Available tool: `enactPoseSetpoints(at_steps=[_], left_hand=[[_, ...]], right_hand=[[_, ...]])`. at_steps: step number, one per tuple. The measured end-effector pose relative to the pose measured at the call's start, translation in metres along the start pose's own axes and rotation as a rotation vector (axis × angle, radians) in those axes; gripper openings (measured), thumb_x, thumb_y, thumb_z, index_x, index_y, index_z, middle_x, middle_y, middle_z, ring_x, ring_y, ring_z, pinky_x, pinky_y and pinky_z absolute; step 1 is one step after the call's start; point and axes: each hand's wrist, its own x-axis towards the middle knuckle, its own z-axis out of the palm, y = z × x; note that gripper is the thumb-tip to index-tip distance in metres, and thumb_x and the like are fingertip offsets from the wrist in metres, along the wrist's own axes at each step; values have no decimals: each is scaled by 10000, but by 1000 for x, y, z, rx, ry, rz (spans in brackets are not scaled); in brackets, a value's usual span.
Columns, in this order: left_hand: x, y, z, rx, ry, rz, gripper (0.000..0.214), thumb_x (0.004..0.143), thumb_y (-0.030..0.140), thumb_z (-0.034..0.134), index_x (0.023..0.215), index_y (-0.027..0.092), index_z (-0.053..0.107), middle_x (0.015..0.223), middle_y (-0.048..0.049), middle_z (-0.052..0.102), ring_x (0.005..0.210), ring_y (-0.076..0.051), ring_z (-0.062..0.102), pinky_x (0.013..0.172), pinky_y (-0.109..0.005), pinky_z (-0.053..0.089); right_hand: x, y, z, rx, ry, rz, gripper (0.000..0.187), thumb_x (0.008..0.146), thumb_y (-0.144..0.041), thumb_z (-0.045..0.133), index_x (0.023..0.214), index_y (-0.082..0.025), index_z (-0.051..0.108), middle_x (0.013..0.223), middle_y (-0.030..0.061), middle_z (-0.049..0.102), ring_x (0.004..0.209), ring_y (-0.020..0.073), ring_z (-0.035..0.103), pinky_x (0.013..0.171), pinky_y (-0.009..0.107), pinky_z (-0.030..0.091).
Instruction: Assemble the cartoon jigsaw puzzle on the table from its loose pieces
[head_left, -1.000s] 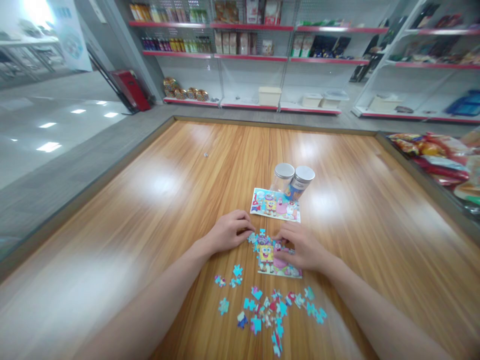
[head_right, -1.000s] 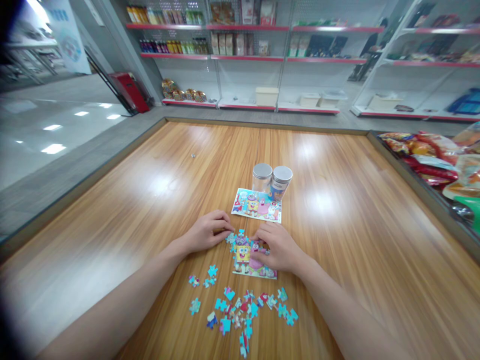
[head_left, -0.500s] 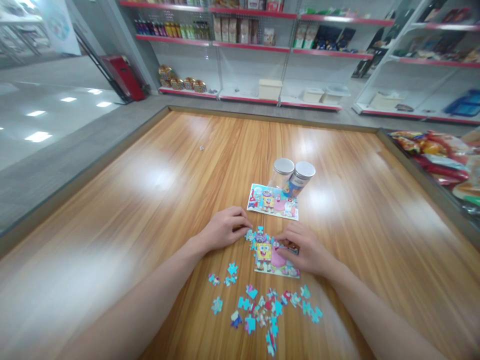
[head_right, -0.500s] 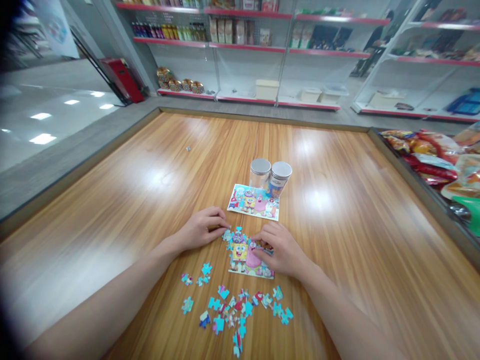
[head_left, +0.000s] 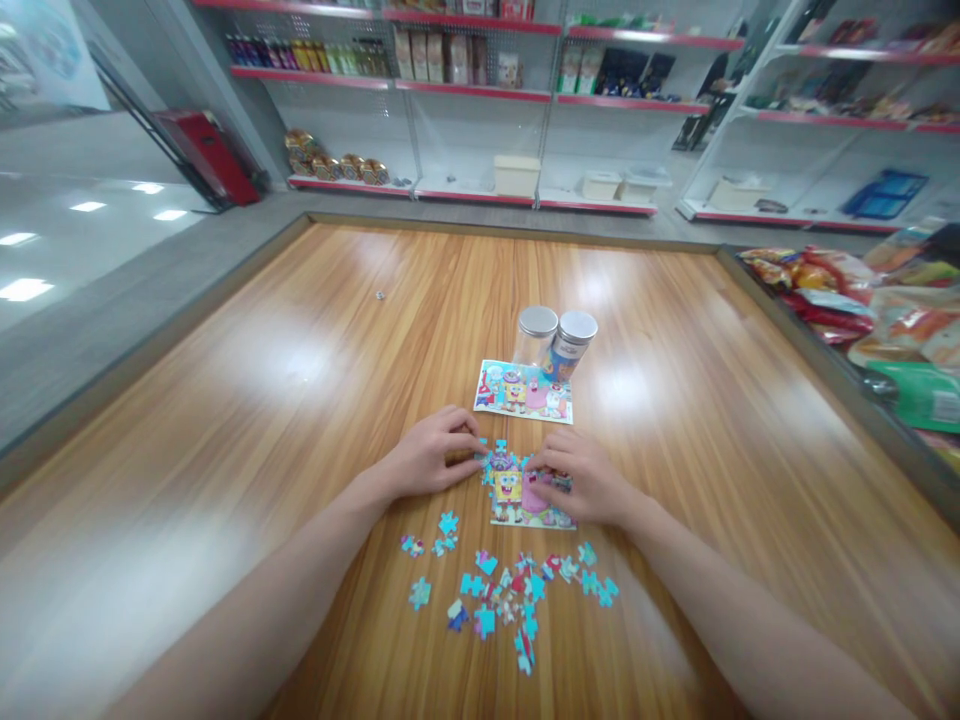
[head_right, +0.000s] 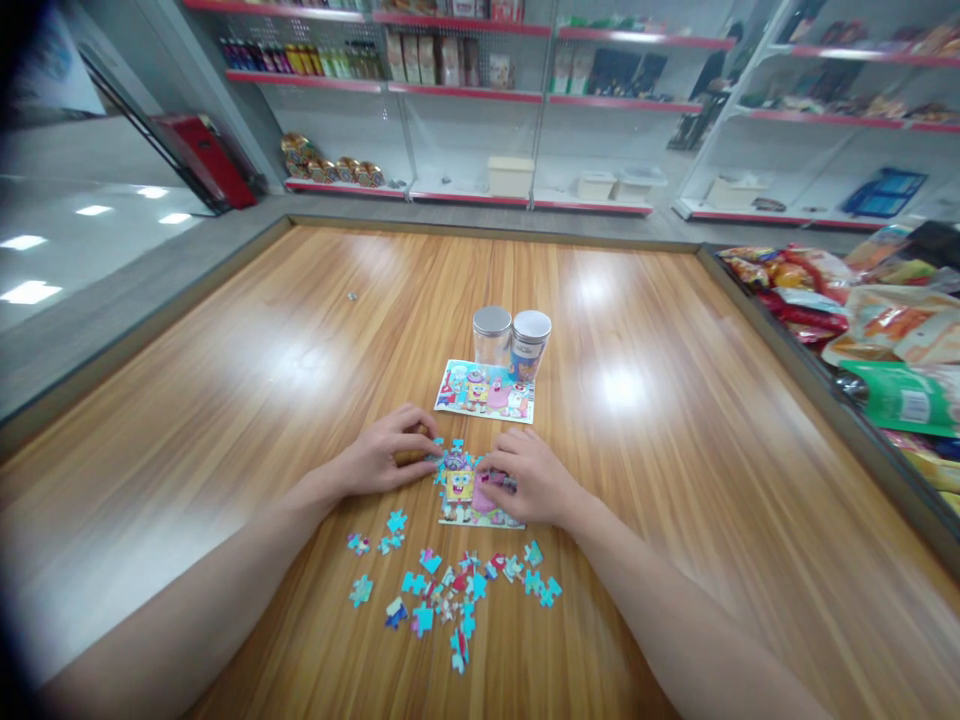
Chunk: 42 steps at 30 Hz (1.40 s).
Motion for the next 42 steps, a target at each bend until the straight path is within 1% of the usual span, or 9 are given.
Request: enactPoseSetpoints(at_steps=[6, 14, 18, 20, 23, 26, 33, 38, 42], left_hand=[[0, 2, -4, 24, -28, 69, 158, 936, 274, 656, 1058, 228, 745, 1117, -88, 638, 1046, -215, 571, 940, -374, 485], [-4, 1, -5, 22, -40, 58, 178, 928, 263, 662, 1086, 233, 738, 1129, -94, 646, 1063, -222, 587, 954, -383, 488], [-4, 2, -4, 15, -13, 46, 170, 921, 275, 675, 1069, 227, 743, 1115, -98, 654, 1044, -222, 597, 941, -381, 499], [-3, 2, -4, 8, -8, 47, 163, 919, 276, 678, 1058, 225, 746, 1113, -98, 656, 1040, -222, 600, 939, -382, 501], [-2, 3, -4, 2, -6, 45, 159, 922, 266, 673, 1056, 222, 747, 1119, -99, 653, 1051, -223, 600, 948, -390, 496], [-2, 3, -5, 2, -7, 52, 160, 922, 257, 670, 1056, 220, 748, 1115, -100, 653, 1056, -223, 603, 951, -391, 494], [-2, 2, -3, -11, 15, 60, 140, 917, 256, 673, 1032, 222, 746, 1102, -95, 659, 1033, -220, 612, 936, -382, 505], [-2, 3, -3, -16, -2, 56, 168, 926, 269, 667, 1072, 220, 734, 1114, -98, 662, 1039, -224, 602, 942, -389, 494], [-2, 5, -5, -28, -5, 35, 218, 925, 268, 659, 1130, 215, 710, 1122, -99, 660, 1042, -230, 599, 950, -401, 494]], right_hand=[[14, -22, 11, -29, -52, -83, 191, 860, -285, 709, 1039, -219, 707, 1040, 77, 607, 974, 240, 526, 882, 405, 382], [21, -25, 12, -18, -112, -104, 181, 887, -325, 701, 1042, -233, 706, 1022, 60, 603, 965, 231, 529, 889, 408, 365], [21, -37, 13, -92, -118, -162, 156, 918, -266, 644, 1059, -228, 701, 1048, 72, 625, 991, 245, 520, 885, 424, 359], [20, -49, 16, -139, -147, -208, 213, 955, -311, 604, 1138, -245, 691, 1085, 82, 626, 1018, 259, 506, 890, 437, 357], [17, -66, 26, -187, -199, -234, 378, 971, -480, 578, 1315, -328, 623, 1145, 85, 599, 1055, 277, 480, 936, 477, 346], [16, -72, 34, -215, -214, -230, 409, 958, -556, 577, 1327, -384, 621, 1175, 75, 572, 1081, 277, 456, 988, 497, 324], [19, -61, 39, -174, -128, -198, 247, 970, -490, 588, 1085, -339, 745, 1093, 69, 568, 1045, 268, 474, 908, 457, 343], [21, -59, 48, -140, -45, -167, 326, 907, -533, 667, 1104, -279, 722, 1078, 75, 580, 1031, 270, 477, 891, 455, 349], [22, -58, 52, -118, -10, -148, 257, 908, -485, 688, 1053, -276, 725, 1042, 61, 578, 1009, 255, 484, 876, 437, 349]])
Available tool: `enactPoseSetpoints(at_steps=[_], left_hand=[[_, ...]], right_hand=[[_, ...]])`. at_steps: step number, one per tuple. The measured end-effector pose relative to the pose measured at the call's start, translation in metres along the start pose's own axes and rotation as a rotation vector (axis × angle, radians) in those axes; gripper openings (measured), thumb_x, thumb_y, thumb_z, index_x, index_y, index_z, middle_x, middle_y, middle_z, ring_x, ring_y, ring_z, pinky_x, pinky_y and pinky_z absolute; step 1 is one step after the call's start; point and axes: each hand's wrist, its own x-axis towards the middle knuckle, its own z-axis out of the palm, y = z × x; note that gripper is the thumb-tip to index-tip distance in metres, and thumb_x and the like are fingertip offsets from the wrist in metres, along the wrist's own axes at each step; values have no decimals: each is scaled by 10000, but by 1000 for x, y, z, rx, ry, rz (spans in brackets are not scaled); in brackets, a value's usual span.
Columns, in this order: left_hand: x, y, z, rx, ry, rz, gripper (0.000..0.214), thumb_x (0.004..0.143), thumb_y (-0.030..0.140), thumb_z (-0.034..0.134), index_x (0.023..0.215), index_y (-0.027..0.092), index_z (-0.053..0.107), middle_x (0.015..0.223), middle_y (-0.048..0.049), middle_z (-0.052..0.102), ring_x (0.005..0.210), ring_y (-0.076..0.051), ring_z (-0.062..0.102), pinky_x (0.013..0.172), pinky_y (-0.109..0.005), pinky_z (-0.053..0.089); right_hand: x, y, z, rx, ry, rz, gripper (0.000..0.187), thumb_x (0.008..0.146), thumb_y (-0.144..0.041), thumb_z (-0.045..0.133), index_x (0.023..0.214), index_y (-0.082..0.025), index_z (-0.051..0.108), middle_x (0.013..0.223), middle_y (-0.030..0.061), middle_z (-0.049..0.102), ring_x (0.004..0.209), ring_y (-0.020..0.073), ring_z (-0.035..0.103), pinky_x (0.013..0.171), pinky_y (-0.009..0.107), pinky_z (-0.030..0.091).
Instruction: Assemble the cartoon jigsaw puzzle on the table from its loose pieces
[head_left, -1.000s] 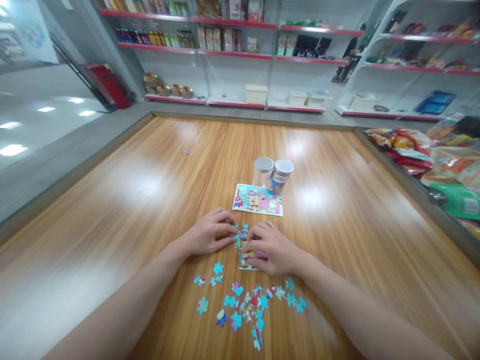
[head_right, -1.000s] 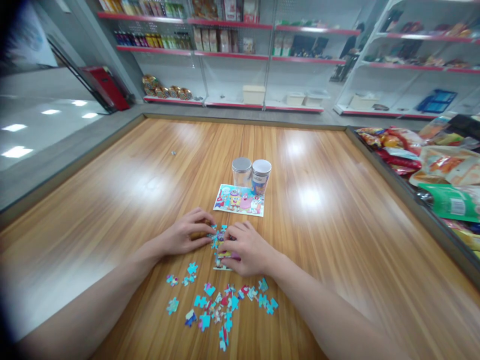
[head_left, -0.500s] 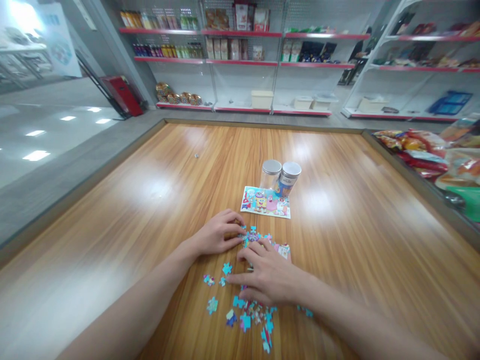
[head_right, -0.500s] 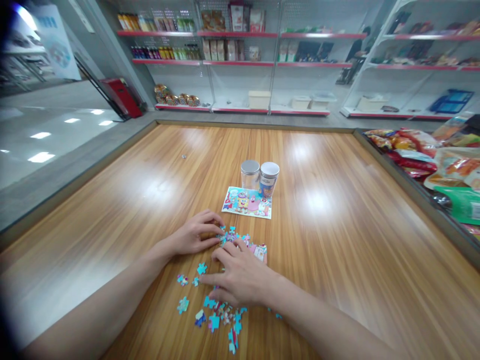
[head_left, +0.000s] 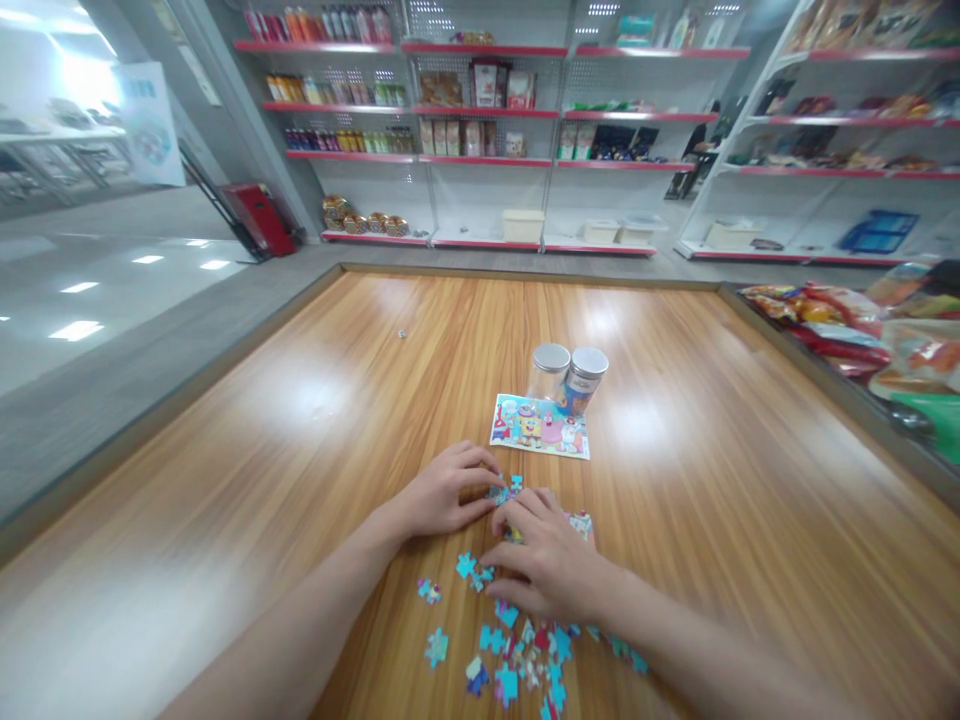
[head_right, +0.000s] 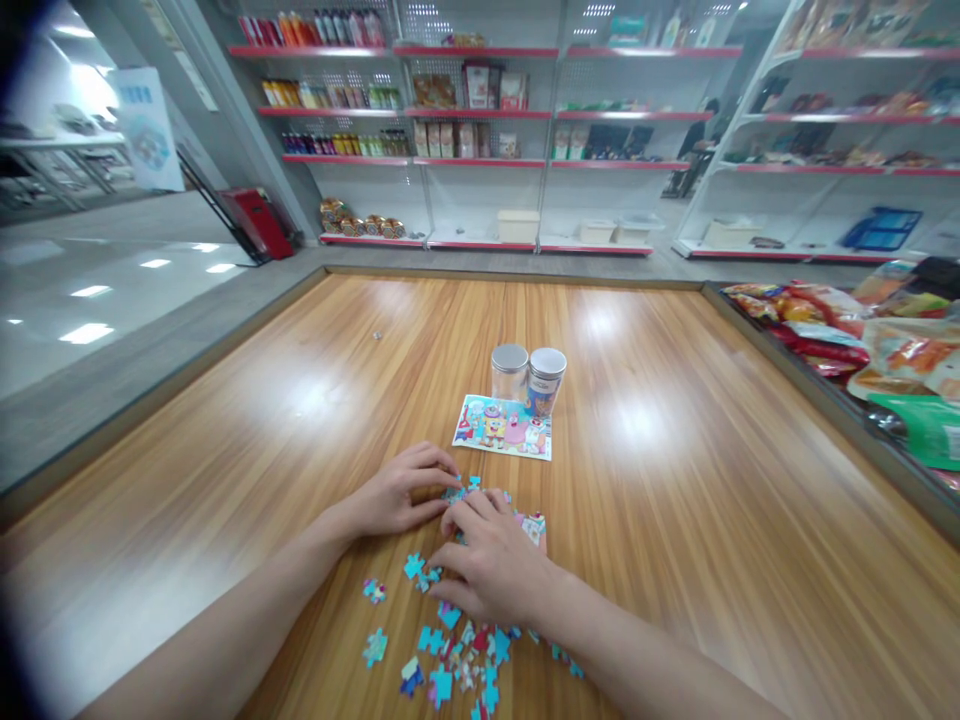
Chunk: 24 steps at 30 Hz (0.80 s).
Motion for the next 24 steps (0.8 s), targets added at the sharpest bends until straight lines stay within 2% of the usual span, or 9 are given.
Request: enactPoseSetpoints(at_steps=[7, 12, 16, 21, 24], left_hand=[[-4, 2, -2, -76, 61, -3, 267, 899, 181, 616, 1155, 199, 689, 1148, -120, 614, 1080, -242, 597, 969, -413, 509], [-5, 3, 0, -108, 91, -22, 244, 900, 144, 574, 1110, 170, 695, 1063, -111, 596, 1005, -218, 591, 897, -372, 512], [-5, 3, 3, -105, 98, -1, 200, 904, 141, 576, 1053, 165, 707, 976, -99, 613, 923, -207, 577, 817, -349, 488], [-4, 7, 9, -171, 158, 0, 183, 922, 142, 579, 1051, 165, 707, 877, -84, 678, 837, -199, 542, 771, -345, 439], [-1, 13, 14, -239, 173, -25, 181, 933, 173, 603, 1071, 172, 719, 842, -75, 699, 827, -197, 528, 744, -323, 427]], right_hand=[[1, 2, 3, -10, 6, 0, 172, 912, -436, 696, 949, -269, 716, 1053, 44, 592, 1005, 244, 493, 869, 424, 335], [2, 2, 2, -66, 37, -76, 144, 953, -370, 645, 906, -241, 685, 983, 23, 624, 942, 218, 499, 845, 409, 320], [3, 5, -3, -116, 133, -108, 157, 977, -263, 603, 838, -207, 654, 865, 14, 633, 848, 188, 495, 806, 385, 317], [-1, 21, -6, -26, 296, 8, 125, 979, -173, 587, 868, -177, 643, 693, 4, 616, 711, 165, 448, 711, 339, 317], [-3, 30, -4, 41, 353, 48, 108, 971, -135, 597, 889, -179, 653, 670, 0, 630, 688, 159, 477, 701, 327, 334]])
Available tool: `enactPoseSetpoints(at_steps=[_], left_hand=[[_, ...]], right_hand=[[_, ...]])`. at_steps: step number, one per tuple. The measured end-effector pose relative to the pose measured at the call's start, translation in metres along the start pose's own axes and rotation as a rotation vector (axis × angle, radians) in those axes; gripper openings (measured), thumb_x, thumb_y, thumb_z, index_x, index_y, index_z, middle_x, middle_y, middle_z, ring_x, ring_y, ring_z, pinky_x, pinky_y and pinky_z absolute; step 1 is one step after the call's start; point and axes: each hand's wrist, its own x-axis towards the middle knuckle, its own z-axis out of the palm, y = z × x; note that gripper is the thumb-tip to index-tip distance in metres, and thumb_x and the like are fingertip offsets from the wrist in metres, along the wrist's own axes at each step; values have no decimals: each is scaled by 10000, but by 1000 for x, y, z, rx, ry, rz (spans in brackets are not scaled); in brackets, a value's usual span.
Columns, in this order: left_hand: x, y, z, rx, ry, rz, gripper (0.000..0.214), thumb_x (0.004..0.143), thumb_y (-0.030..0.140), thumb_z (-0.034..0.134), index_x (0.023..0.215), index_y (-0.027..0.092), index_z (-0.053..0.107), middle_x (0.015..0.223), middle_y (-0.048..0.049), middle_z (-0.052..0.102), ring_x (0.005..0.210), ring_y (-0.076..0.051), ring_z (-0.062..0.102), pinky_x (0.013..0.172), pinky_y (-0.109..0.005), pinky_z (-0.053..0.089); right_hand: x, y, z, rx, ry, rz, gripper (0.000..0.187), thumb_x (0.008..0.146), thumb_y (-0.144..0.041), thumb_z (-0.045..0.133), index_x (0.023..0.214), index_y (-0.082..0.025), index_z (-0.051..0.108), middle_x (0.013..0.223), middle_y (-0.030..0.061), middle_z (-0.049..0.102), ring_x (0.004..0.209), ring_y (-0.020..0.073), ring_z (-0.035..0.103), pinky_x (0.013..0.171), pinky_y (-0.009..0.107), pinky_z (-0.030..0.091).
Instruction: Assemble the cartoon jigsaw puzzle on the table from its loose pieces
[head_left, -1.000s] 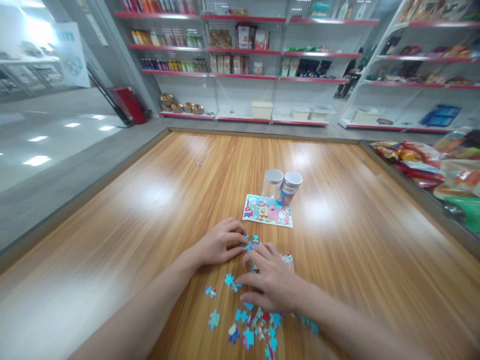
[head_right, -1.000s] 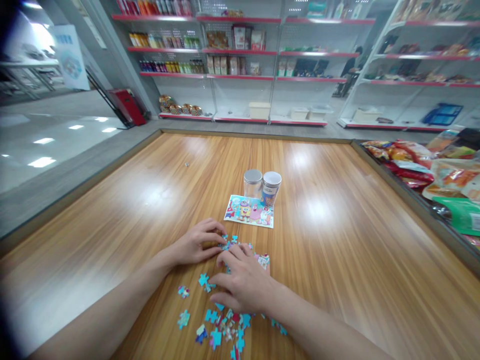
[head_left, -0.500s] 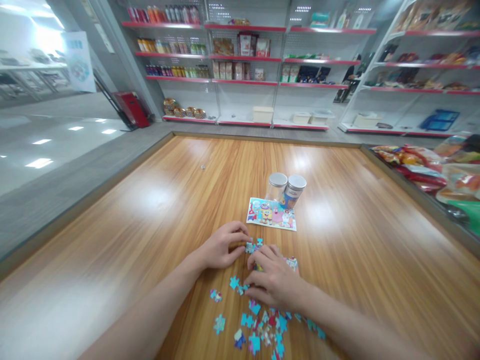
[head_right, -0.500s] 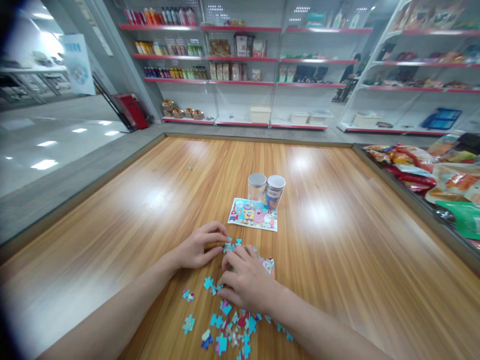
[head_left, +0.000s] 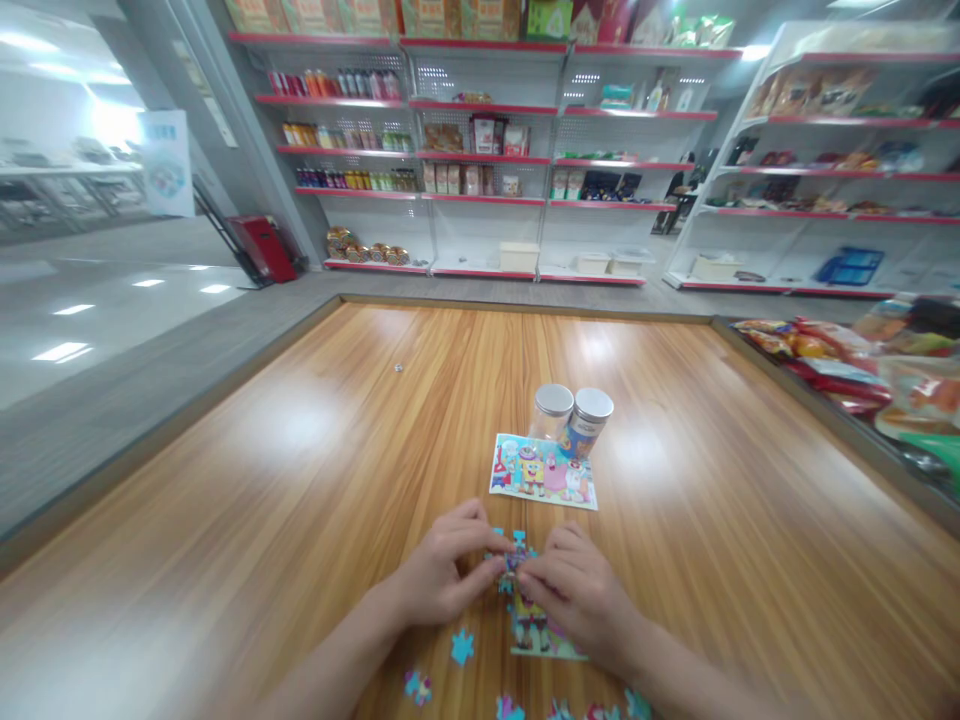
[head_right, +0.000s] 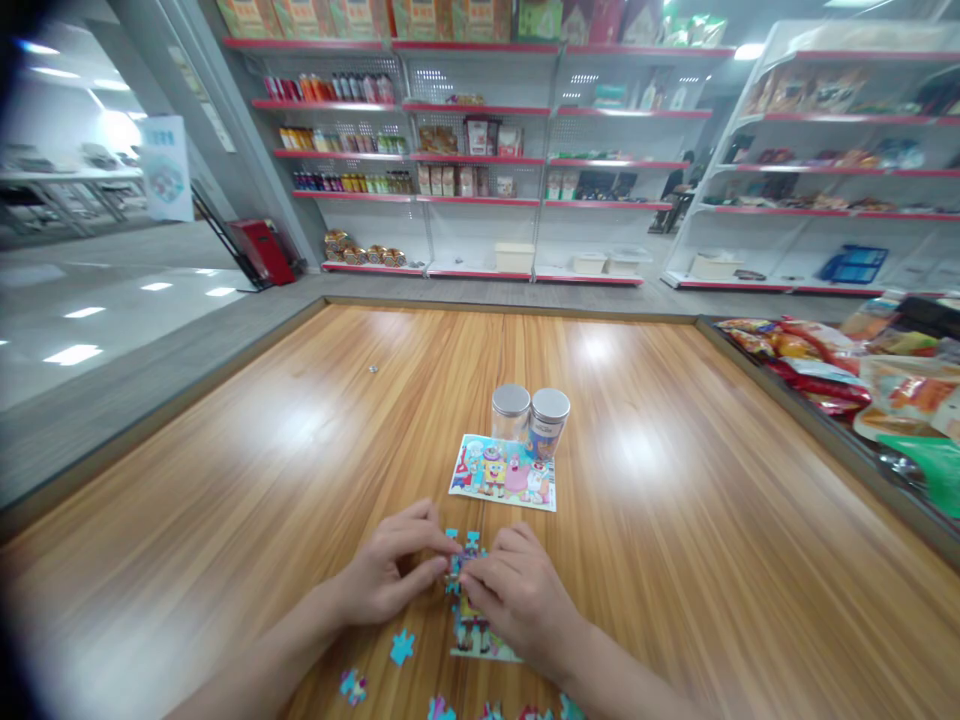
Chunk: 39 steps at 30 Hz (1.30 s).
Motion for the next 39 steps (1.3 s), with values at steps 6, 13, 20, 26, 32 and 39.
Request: enactPoseSetpoints(at_steps=[6, 13, 20, 26, 32, 39], left_hand=[[6, 3, 8, -77, -8, 7, 111, 933, 251, 686, 1014, 202, 743, 862, -46, 737, 835, -183, 525, 768, -299, 421], [7, -3, 10, -25, -27, -42, 236, 926, 337, 709, 1112, 193, 707, 930, -59, 704, 906, -197, 542, 806, -306, 429], [6, -8, 8, -8, 83, -155, 281, 933, 327, 702, 1195, 225, 707, 916, -49, 680, 895, -187, 572, 799, -291, 440], [2, -13, 7, -11, 77, -324, 275, 932, 292, 692, 1204, 264, 723, 885, -37, 621, 860, -170, 594, 759, -271, 461], [3, -14, 9, -58, 96, -366, 232, 910, 293, 712, 1136, 248, 737, 926, -40, 640, 912, -179, 635, 827, -291, 493], [2, -14, 8, 0, 107, -377, 123, 918, 239, 675, 1021, 221, 740, 921, -41, 640, 889, -173, 614, 808, -283, 479]], right_hand=[[3, 0, -1, 65, 61, 43, 113, 948, -124, 624, 884, -179, 698, 658, 12, 636, 678, 159, 546, 669, 304, 390], [15, -6, -5, 170, 54, 303, 98, 890, -156, 690, 892, -203, 776, 738, 28, 702, 713, 159, 628, 654, 266, 472], [38, 2, -5, 339, -14, 635, 73, 831, -144, 684, 843, -204, 725, 777, -1, 730, 737, 161, 676, 704, 266, 504], [29, 17, 11, 425, 20, 682, 73, 864, -236, 674, 880, -192, 730, 760, 13, 708, 674, 162, 640, 616, 261, 471], [23, 21, 11, 403, 42, 637, 195, 869, -259, 688, 1045, -222, 763, 860, 31, 735, 770, 183, 667, 705, 286, 496], [24, 19, 8, 372, 26, 594, 176, 888, -261, 667, 1003, -225, 795, 827, 41, 734, 728, 176, 648, 666, 280, 487]])
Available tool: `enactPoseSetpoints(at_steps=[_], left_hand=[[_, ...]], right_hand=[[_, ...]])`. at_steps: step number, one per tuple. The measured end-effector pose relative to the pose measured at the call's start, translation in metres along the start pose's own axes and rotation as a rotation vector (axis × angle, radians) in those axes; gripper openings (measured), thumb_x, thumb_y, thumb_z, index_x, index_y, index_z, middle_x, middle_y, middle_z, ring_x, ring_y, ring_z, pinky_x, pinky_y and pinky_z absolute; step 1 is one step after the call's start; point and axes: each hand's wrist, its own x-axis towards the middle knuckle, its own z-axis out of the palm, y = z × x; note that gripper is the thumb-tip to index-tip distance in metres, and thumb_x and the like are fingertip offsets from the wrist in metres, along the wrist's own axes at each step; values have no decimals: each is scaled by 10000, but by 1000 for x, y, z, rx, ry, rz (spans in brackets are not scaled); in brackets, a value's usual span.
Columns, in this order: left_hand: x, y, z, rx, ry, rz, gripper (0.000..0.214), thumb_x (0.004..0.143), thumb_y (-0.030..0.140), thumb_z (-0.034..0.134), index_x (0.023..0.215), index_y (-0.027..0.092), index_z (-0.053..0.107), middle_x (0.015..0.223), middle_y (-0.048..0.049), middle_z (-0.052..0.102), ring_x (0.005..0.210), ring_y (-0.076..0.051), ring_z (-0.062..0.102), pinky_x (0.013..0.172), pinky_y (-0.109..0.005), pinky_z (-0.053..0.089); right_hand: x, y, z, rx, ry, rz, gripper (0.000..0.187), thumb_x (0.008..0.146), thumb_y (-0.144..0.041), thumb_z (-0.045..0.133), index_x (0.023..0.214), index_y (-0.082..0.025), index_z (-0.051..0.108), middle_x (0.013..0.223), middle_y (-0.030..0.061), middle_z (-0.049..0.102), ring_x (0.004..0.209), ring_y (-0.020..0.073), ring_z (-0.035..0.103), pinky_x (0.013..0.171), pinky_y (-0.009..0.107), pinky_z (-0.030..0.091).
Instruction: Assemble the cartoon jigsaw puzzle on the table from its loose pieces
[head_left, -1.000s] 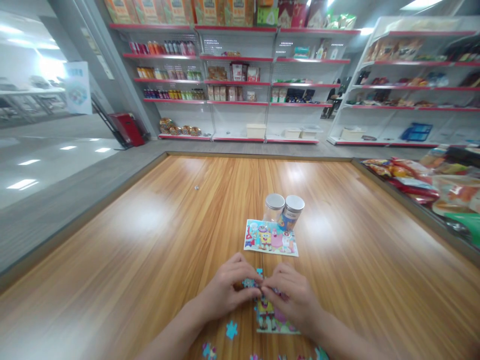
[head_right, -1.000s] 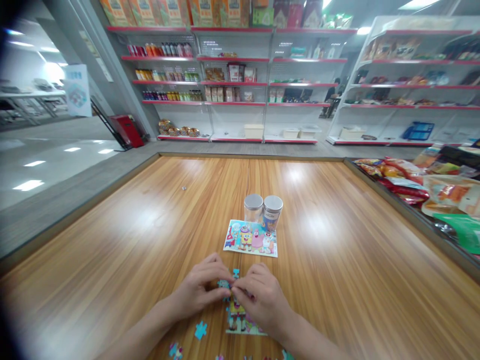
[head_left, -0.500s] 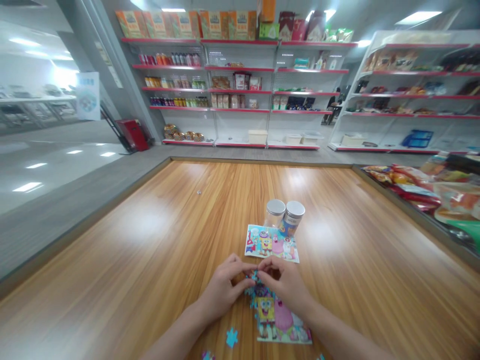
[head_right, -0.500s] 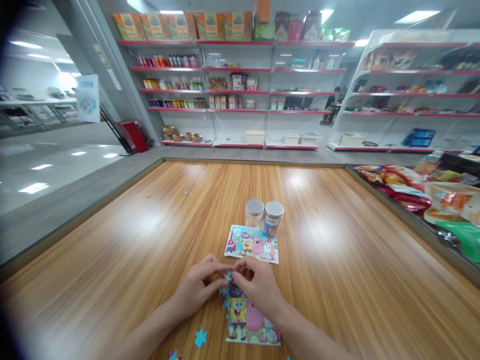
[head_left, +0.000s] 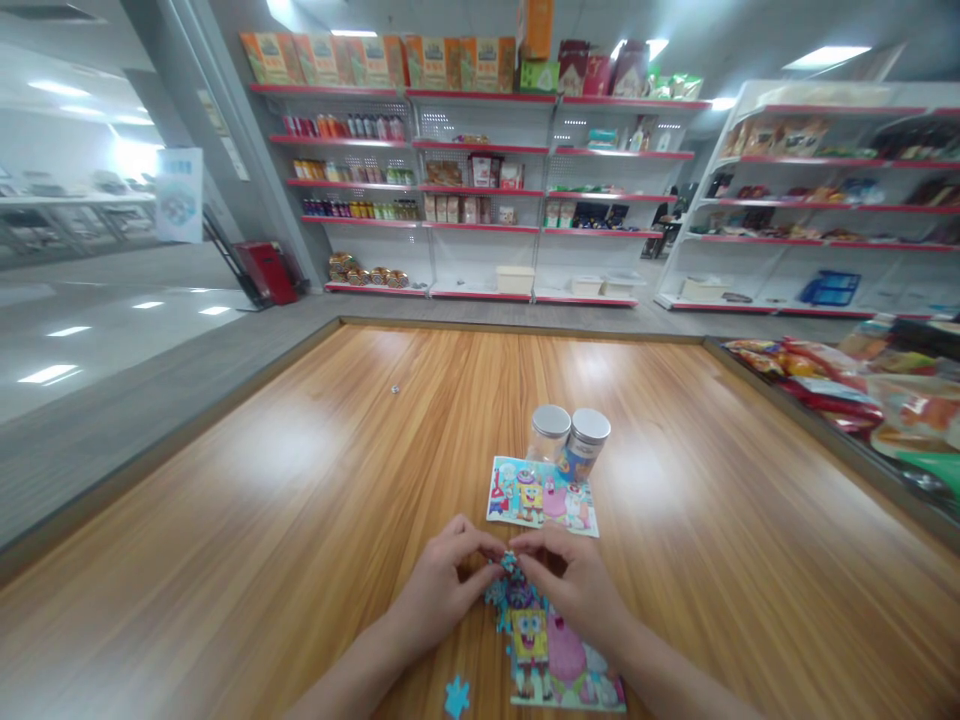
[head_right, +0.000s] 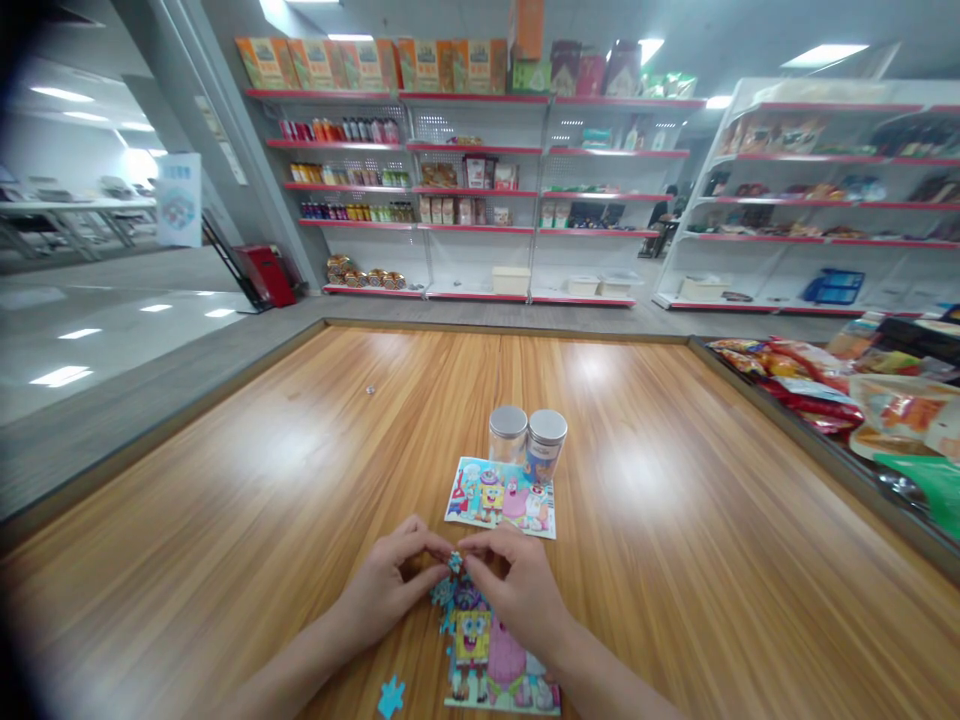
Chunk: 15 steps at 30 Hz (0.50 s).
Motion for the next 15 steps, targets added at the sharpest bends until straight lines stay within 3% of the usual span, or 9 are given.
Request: enactPoseSetpoints(at_steps=[5, 15], left_hand=[[0, -1, 2, 52, -16, 50, 108, 916, 193, 641, 962, 208, 738, 868, -43, 648, 874, -187, 584, 771, -291, 455], [2, 4, -3, 17, -3, 66, 126, 966, 257, 621, 1004, 215, 734, 945, -45, 709, 924, -184, 611, 825, -305, 470]], right_hand=[[-1, 1, 0, 45, 6, -48, 183, 886, -292, 702, 1036, -228, 785, 876, 50, 748, 814, 197, 677, 734, 301, 522], [-2, 2, 2, -50, 37, 11, 96, 850, -252, 731, 912, -222, 798, 786, 36, 732, 696, 167, 645, 623, 265, 482]])
